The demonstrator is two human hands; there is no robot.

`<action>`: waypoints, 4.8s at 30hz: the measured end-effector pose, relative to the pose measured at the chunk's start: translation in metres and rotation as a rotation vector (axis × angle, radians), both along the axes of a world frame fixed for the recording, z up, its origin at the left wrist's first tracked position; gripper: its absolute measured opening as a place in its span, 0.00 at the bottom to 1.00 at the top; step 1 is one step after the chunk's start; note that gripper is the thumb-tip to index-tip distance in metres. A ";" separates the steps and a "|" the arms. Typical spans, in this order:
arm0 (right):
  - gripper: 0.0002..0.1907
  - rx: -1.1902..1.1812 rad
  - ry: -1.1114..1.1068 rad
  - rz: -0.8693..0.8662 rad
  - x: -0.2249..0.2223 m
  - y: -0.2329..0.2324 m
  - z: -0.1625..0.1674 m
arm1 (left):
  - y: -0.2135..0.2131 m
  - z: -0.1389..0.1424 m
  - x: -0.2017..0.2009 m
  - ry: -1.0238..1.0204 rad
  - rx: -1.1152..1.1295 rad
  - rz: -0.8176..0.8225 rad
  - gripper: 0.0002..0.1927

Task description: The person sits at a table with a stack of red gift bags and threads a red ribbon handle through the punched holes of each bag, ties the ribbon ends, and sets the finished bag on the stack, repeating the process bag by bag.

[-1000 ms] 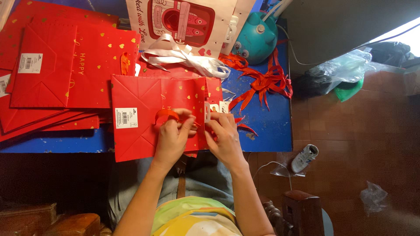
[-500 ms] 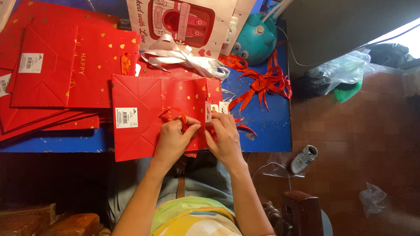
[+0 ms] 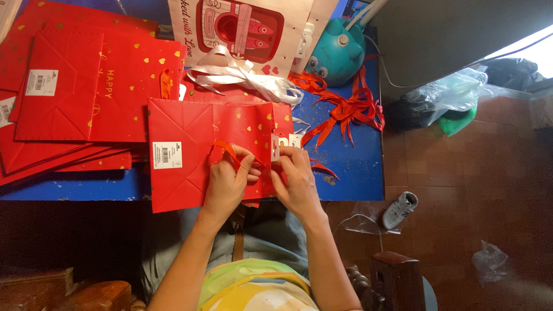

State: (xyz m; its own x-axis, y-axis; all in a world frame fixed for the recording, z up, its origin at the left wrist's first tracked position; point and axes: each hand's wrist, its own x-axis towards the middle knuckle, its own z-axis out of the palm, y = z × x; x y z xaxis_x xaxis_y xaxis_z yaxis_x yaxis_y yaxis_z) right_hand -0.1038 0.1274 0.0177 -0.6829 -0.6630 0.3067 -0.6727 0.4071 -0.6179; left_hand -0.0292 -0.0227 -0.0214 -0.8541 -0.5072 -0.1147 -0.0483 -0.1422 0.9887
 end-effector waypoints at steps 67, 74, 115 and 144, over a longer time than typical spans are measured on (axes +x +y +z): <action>0.11 -0.136 -0.069 -0.194 0.006 -0.013 -0.016 | -0.009 0.114 0.058 0.407 -0.187 0.019 0.09; 0.17 -0.142 -0.044 -0.161 0.008 -0.011 -0.016 | -0.023 0.119 0.082 0.776 0.151 0.206 0.14; 0.22 -0.431 -0.668 -0.093 0.003 -0.004 -0.034 | -0.037 0.008 -0.018 -0.278 -0.103 -0.579 0.18; 0.10 -0.263 -0.141 -0.147 0.011 -0.016 -0.028 | -0.029 0.016 -0.023 -0.247 -0.081 -0.358 0.23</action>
State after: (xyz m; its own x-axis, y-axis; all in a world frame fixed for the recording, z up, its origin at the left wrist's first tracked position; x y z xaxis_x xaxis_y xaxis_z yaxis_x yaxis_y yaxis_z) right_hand -0.0923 0.1111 -0.0099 -0.8133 -0.4644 0.3504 -0.5192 0.3075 -0.7974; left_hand -0.0522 -0.0519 -0.0052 -0.9298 -0.1997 -0.3093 -0.3165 0.0040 0.9486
